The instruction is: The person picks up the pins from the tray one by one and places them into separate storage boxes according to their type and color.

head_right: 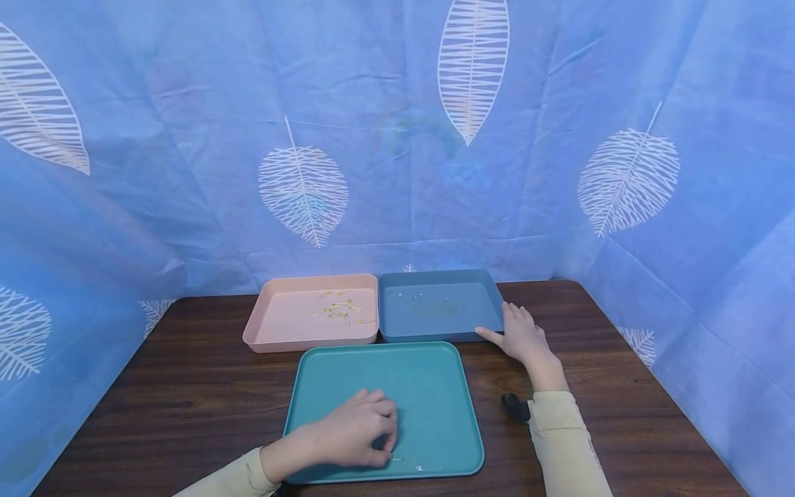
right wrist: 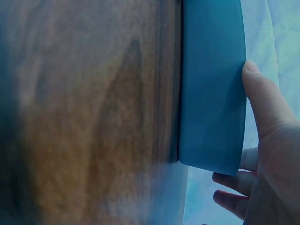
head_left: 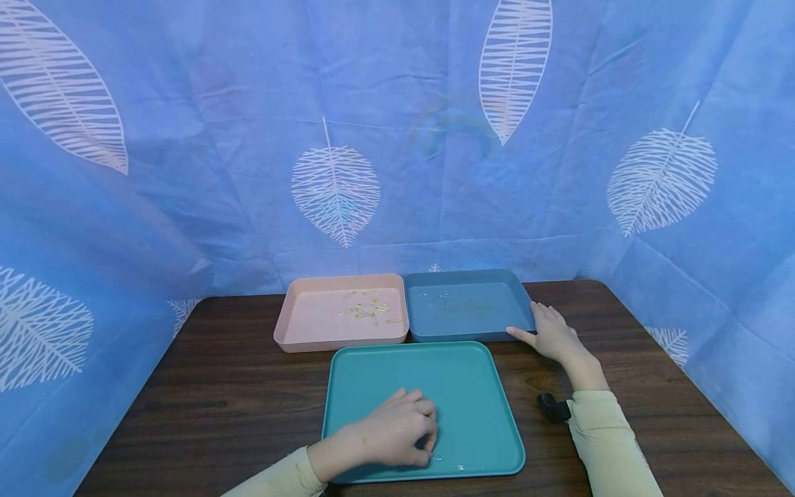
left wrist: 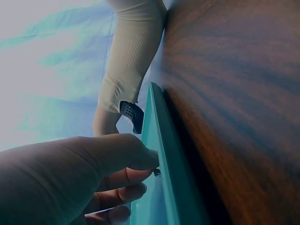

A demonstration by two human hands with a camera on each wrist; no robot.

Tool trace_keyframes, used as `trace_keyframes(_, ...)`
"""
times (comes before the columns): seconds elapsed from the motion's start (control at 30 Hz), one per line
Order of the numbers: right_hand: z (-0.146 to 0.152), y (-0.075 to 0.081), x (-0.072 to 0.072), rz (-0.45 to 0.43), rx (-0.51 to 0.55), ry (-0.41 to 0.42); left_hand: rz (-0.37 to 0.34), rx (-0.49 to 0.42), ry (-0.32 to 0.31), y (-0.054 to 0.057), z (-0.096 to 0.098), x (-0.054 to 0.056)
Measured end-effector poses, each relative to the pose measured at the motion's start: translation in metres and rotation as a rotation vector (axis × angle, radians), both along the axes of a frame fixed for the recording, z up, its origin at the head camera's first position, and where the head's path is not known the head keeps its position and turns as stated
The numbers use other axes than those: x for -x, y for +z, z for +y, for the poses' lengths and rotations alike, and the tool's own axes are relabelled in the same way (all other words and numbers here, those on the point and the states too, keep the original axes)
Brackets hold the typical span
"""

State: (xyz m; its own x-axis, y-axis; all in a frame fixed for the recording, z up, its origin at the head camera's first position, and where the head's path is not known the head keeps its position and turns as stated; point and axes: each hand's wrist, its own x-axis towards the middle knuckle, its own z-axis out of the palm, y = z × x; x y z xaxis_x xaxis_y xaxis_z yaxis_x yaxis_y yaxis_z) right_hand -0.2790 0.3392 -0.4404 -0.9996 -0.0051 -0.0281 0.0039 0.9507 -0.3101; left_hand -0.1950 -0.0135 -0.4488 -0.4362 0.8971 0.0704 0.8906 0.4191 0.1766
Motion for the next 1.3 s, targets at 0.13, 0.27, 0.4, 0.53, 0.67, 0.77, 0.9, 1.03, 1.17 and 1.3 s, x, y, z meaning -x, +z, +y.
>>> trace_keyframes(0.13,0.0,-0.001,0.0,0.001,0.0,-0.002,0.019,-0.019,-0.014,0.001,-0.001,0.002)
trace_keyframes(0.27,0.0,-0.002,0.001,0.004,-0.003,-0.003,0.059,-0.05,-0.018,0.004,-0.001,0.005)
trace_keyframes(0.4,0.001,-0.003,0.002,0.009,-0.012,-0.002,0.115,-0.071,-0.019,0.007,-0.001,0.01)
trace_keyframes(0.53,0.001,-0.003,0.001,0.01,-0.013,-0.001,0.137,-0.075,-0.005,0.011,0.001,0.014)
trace_keyframes(0.67,0.0,-0.002,0.0,0.006,-0.006,-0.002,0.156,-0.071,0.016,0.015,0.003,0.019)
trace_keyframes(0.77,0.0,-0.001,0.0,0.004,-0.002,-0.002,0.172,-0.071,0.021,0.018,0.005,0.023)
trace_keyframes(0.9,-0.001,-0.001,0.0,0.005,-0.006,-0.005,0.204,-0.071,0.023,0.023,0.009,0.029)
trace_keyframes(1.03,-0.001,0.0,0.001,0.004,-0.009,-0.007,0.245,-0.074,0.022,0.029,0.013,0.034)
trace_keyframes(1.17,-0.001,0.001,0.0,0.009,-0.017,-0.002,0.293,-0.079,0.018,0.032,0.017,0.04)
trace_keyframes(1.3,-0.001,0.002,0.0,0.017,-0.026,0.003,0.325,-0.087,0.022,0.035,0.022,0.047)
